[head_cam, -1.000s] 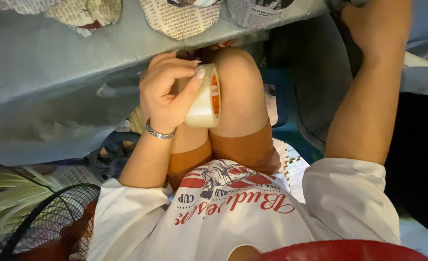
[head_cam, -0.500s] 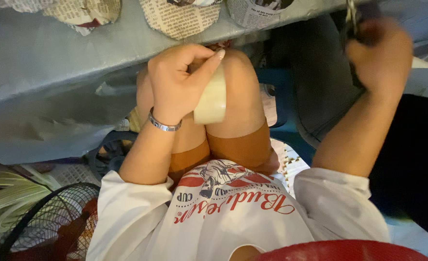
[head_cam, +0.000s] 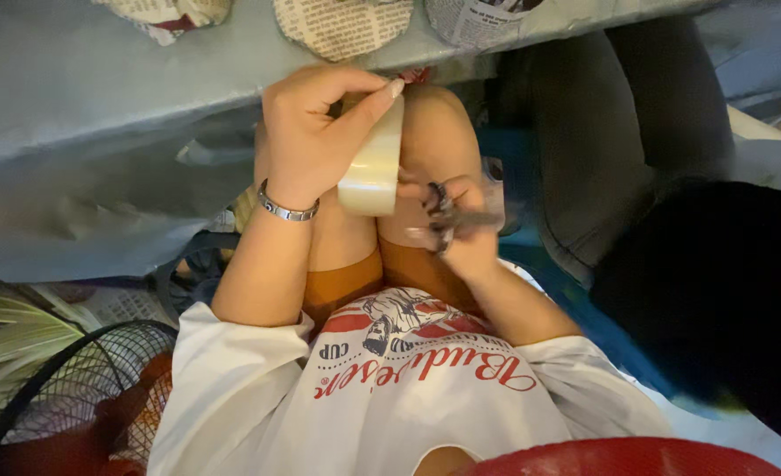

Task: The person sits on the floor and crumples and rolls newspaper sheets into tight balls, then wraps newspaper around cups and secures them with clear tape, cutting pieces of tape with scissors and placing the finished newspaper-wrapped items on the work table with many similar pieces.

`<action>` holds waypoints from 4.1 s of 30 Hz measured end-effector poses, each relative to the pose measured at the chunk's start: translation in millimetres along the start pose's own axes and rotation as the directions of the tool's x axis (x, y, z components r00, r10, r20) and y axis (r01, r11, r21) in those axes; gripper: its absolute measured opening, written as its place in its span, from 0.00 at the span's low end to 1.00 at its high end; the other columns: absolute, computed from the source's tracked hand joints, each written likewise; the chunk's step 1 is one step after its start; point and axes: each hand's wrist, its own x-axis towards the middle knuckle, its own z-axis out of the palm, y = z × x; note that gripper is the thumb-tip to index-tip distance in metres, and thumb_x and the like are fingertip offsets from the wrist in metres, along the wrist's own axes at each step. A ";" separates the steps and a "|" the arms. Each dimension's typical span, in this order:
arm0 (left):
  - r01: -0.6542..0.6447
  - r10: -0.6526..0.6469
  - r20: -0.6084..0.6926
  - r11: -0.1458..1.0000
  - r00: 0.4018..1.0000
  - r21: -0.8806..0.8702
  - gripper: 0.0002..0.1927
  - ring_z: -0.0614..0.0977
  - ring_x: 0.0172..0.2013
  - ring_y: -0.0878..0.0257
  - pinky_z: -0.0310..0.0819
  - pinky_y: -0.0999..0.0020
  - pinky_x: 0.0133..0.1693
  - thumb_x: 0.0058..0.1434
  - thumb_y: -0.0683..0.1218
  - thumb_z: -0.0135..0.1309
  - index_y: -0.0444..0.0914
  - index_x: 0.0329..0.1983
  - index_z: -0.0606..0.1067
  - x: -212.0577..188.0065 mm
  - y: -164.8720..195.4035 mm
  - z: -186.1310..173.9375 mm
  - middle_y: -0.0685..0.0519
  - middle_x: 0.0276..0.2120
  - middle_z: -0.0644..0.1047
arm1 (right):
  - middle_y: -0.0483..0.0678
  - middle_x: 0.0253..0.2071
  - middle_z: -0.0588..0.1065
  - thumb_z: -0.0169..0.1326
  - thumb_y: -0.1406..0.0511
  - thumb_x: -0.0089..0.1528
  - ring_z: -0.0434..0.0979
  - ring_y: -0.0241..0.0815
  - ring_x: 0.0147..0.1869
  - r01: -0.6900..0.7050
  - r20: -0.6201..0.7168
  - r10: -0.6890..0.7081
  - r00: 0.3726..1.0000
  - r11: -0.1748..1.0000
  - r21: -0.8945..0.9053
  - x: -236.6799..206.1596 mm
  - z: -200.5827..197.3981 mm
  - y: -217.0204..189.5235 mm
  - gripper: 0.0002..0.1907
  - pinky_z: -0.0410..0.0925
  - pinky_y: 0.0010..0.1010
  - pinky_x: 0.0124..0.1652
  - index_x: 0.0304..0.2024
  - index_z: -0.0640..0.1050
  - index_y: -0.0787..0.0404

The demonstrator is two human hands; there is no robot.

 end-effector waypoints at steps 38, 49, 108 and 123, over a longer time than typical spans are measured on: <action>0.017 -0.013 0.144 1.000 0.989 -0.024 0.10 0.82 0.58 0.55 0.76 0.65 0.59 0.64 0.38 0.67 0.35 0.37 0.75 -12.3 13.6 -12.6 0.46 0.60 0.75 | 0.51 0.40 0.74 0.70 0.67 0.49 0.73 0.52 0.46 0.124 0.155 0.071 0.985 0.329 -0.936 68.4 -73.7 -170.0 0.31 0.67 0.39 0.46 0.53 0.74 0.64; 0.006 0.000 0.196 1.000 0.981 -0.026 0.10 0.82 0.55 0.57 0.76 0.69 0.54 0.63 0.41 0.69 0.36 0.34 0.77 -12.7 15.7 -6.8 0.48 0.59 0.75 | 0.49 0.33 0.74 0.70 0.64 0.47 0.74 0.54 0.41 0.335 0.375 0.149 0.915 0.239 -0.911 111.2 -62.5 -188.2 0.28 0.65 0.44 0.41 0.48 0.77 0.62; 0.234 -0.256 0.072 0.692 0.964 -0.682 0.14 0.82 0.45 0.60 0.76 0.63 0.54 0.81 0.49 0.41 0.33 0.52 0.71 -60.5 -39.0 20.1 0.46 0.48 0.77 | 0.42 0.39 0.76 0.63 0.76 0.60 0.76 0.33 0.42 0.011 -0.434 -0.054 0.899 0.995 -0.102 46.6 -107.5 -49.6 0.14 0.74 0.28 0.45 0.47 0.74 0.66; 0.324 -0.222 0.248 0.786 0.943 -0.527 0.13 0.81 0.44 0.63 0.77 0.67 0.52 0.78 0.40 0.42 0.31 0.60 0.72 -58.5 -0.7 32.2 0.45 0.57 0.77 | 0.62 0.46 0.77 0.62 0.63 0.67 0.76 0.65 0.49 -0.342 -0.317 -0.430 0.845 0.021 -0.940 181.7 -143.8 -117.4 0.11 0.70 0.48 0.46 0.45 0.81 0.65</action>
